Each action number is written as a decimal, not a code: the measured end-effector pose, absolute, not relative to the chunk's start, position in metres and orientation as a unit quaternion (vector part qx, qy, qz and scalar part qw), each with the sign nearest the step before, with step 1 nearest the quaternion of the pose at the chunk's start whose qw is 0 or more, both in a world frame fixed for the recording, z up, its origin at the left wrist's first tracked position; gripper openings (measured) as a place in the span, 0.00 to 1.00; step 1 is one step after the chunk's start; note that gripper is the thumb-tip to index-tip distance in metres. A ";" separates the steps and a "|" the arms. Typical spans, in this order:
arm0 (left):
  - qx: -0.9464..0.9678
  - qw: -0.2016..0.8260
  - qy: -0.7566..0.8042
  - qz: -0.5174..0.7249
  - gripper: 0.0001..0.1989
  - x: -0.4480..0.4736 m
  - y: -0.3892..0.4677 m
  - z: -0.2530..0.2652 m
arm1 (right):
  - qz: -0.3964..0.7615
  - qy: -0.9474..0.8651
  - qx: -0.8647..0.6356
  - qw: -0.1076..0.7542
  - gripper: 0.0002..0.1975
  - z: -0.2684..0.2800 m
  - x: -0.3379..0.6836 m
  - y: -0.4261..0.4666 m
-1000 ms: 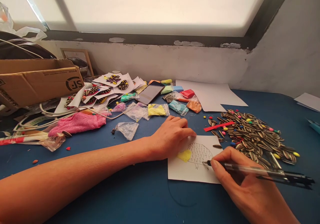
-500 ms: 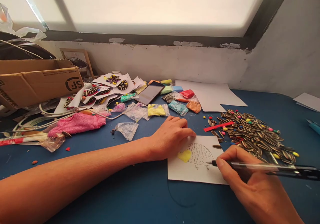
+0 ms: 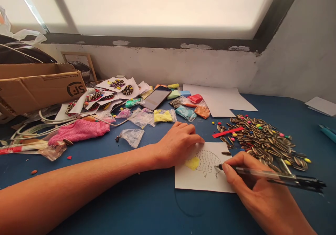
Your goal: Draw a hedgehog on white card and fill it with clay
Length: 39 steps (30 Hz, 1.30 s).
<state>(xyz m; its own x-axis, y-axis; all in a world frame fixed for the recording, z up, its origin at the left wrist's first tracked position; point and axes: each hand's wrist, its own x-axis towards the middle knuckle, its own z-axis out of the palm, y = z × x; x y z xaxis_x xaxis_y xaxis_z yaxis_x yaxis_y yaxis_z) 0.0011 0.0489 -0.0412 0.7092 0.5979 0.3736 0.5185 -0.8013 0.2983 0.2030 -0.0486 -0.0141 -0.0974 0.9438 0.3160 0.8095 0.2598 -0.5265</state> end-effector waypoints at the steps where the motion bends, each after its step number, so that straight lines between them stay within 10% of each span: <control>1: 0.920 0.086 0.303 0.233 0.16 0.001 0.049 -0.041 | 0.109 -0.734 -0.597 0.305 0.11 -0.014 0.203 -0.049; 39: 0.920 0.090 0.309 0.225 0.15 0.002 0.049 -0.039 | 0.155 -0.701 -0.615 0.326 0.12 -0.015 0.198 -0.051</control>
<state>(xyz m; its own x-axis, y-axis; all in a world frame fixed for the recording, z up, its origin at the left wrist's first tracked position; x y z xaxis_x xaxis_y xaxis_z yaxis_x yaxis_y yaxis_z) 0.0017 0.0487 -0.0394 0.7073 0.6093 0.3584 0.5282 -0.7925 0.3047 0.1979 -0.0513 -0.0152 -0.0311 0.9634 0.2662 0.7619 0.1953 -0.6176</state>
